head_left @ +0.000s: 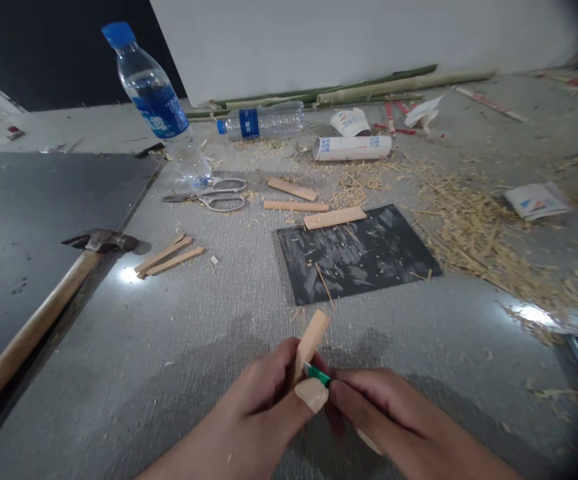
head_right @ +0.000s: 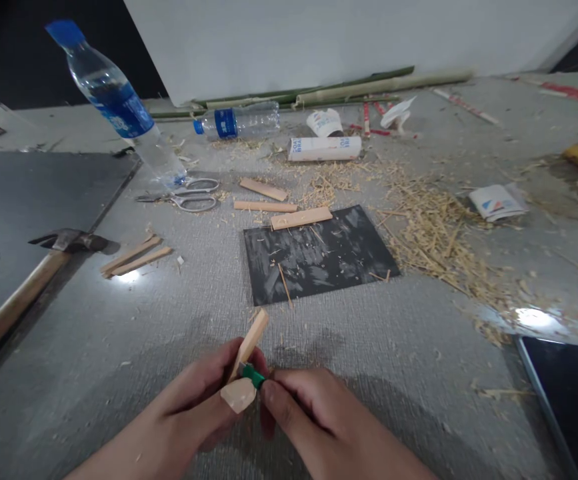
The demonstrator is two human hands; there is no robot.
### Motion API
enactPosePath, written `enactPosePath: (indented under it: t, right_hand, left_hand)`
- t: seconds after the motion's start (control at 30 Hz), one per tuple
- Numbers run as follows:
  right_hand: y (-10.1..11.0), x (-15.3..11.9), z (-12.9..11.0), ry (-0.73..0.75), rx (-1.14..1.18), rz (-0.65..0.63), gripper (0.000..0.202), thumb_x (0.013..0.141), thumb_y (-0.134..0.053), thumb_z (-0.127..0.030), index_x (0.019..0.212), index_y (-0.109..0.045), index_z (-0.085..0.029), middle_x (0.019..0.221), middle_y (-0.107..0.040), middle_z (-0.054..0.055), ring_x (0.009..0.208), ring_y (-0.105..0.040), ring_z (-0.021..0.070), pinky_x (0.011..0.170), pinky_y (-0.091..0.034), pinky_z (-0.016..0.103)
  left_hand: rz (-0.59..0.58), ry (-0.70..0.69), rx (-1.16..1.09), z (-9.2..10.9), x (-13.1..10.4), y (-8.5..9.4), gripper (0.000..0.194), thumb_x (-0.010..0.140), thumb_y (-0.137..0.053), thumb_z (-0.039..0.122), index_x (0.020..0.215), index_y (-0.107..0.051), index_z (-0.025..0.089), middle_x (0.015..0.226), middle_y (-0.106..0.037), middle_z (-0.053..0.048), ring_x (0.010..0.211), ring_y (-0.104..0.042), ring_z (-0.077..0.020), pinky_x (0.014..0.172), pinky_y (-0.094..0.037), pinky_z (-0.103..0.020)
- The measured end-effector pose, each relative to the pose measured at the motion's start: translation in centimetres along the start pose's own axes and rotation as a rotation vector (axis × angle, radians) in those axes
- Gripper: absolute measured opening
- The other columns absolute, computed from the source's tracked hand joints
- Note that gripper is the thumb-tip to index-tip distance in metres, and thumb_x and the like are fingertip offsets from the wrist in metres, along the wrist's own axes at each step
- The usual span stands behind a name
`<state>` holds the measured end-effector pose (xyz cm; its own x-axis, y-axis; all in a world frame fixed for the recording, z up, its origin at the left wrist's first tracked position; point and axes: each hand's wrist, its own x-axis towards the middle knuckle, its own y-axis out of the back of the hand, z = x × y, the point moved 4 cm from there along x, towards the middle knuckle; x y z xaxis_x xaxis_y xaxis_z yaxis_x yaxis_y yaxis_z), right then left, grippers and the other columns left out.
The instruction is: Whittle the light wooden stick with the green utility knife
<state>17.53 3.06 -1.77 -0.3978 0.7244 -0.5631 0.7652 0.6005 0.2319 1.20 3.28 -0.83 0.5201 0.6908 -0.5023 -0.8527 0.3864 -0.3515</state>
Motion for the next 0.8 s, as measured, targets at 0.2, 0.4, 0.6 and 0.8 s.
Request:
enactPosePath:
  t: [0.2, 0.4, 0.6, 0.8]
  right_hand:
    - [-0.1, 0.3, 0.1, 0.01, 0.008, -0.092, 0.058, 0.101, -0.035, -0.067, 0.076, -0.063, -0.023, 0.071, -0.057, 0.001, 0.067, -0.048, 0.0162, 0.061, -0.038, 0.029]
    - [0.1, 0.2, 0.9, -0.046, 0.08, -0.085, 0.058, 0.098, -0.038, -0.071, 0.074, -0.058, -0.022, 0.072, -0.051, 0.0, 0.069, -0.046, 0.0164, 0.063, -0.038, 0.029]
    - [0.0, 0.3, 1.8, -0.108, 0.148, -0.097, 0.054, 0.099, -0.04, -0.07, 0.077, -0.053, -0.022, 0.073, -0.044, -0.003, 0.07, -0.04, 0.0154, 0.063, -0.036, 0.028]
    - [-0.3, 0.4, 1.9, -0.094, 0.145, -0.103, 0.053, 0.1, -0.038, -0.068, 0.075, -0.048, -0.022, 0.071, -0.04, -0.004, 0.068, -0.037, 0.0147, 0.062, -0.034, 0.028]
  left_hand:
    - [-0.018, 0.043, -0.035, -0.5, -0.2, -0.1, 0.02, 0.101, -0.057, 0.039, 0.108, -0.061, 0.02, 0.081, -0.051, 0.003, 0.062, -0.033, -0.0095, 0.057, -0.028, -0.025]
    - [-0.064, 0.035, 0.084, -1.0, 0.3, 0.1, 0.035, 0.102, -0.051, 0.052, 0.107, -0.055, 0.018, 0.071, -0.039, 0.006, 0.057, -0.029, -0.0089, 0.052, -0.023, -0.025]
    - [0.055, -0.07, 0.302, -0.6, 0.6, 0.5, 0.039, 0.101, -0.052, 0.055, 0.085, -0.049, 0.019, 0.067, -0.028, 0.007, 0.059, -0.027, -0.0101, 0.053, -0.022, -0.027]
    - [0.083, -0.053, 0.336, -1.1, 0.7, 0.8, 0.038, 0.1, -0.056, 0.051, 0.08, -0.046, 0.02, 0.067, -0.029, 0.007, 0.061, -0.026, -0.0108, 0.052, -0.02, -0.027]
